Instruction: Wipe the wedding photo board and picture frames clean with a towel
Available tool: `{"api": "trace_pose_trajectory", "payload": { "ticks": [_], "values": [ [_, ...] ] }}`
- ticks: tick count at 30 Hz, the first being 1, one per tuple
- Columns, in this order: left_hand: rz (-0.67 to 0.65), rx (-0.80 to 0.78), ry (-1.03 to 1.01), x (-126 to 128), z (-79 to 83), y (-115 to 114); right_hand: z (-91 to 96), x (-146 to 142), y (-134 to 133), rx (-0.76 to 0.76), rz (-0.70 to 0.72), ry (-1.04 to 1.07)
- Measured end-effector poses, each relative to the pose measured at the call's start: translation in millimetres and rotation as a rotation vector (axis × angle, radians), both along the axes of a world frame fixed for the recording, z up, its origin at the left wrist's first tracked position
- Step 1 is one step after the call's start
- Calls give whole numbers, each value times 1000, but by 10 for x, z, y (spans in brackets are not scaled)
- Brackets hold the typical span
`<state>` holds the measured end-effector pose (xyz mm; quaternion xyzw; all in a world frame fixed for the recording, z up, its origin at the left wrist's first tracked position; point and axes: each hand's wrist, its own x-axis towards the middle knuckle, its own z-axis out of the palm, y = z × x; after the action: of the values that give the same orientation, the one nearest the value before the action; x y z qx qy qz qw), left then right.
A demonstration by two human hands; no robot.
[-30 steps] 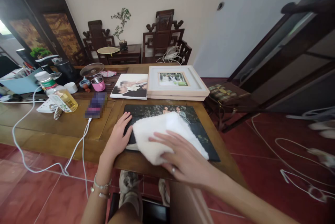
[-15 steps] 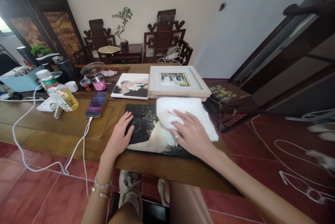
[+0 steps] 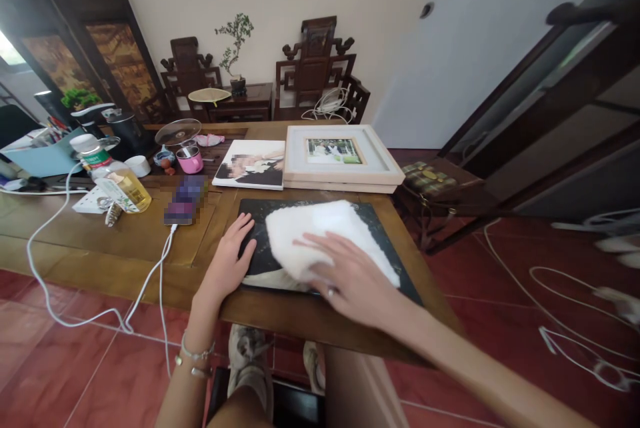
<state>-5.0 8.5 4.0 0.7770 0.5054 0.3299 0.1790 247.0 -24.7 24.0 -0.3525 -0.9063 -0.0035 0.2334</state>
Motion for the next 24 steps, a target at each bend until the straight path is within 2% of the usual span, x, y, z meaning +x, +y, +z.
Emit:
{"api": "trace_pose_trajectory", "payload": {
  "ticks": [3, 6, 8, 10, 13, 16, 20, 24],
  "values": [
    [-4, 8, -11, -1, -2, -6, -37, 238, 402, 63, -150, -37],
    [-1, 5, -20, 0, -4, -9, -74, 393, 523, 99, -233, -59],
    [0, 3, -19, 3, -2, -10, -89, 403, 386, 114, -239, -50],
    [-1, 4, -17, 5, 0, -9, -94, 349, 124, 111, -211, -30],
    [-1, 7, -17, 6, 4, -5, -87, 215, -309, 59, -124, 17],
    [3, 10, -21, 6, 5, 1, -72, 116, -578, 23, -27, 52],
    [6, 8, -26, 8, 14, -2, -39, 133, -626, 15, 29, 50],
    [5, -8, -9, 15, 29, -9, -26, 257, -487, 41, -39, 47]
  ]
}}
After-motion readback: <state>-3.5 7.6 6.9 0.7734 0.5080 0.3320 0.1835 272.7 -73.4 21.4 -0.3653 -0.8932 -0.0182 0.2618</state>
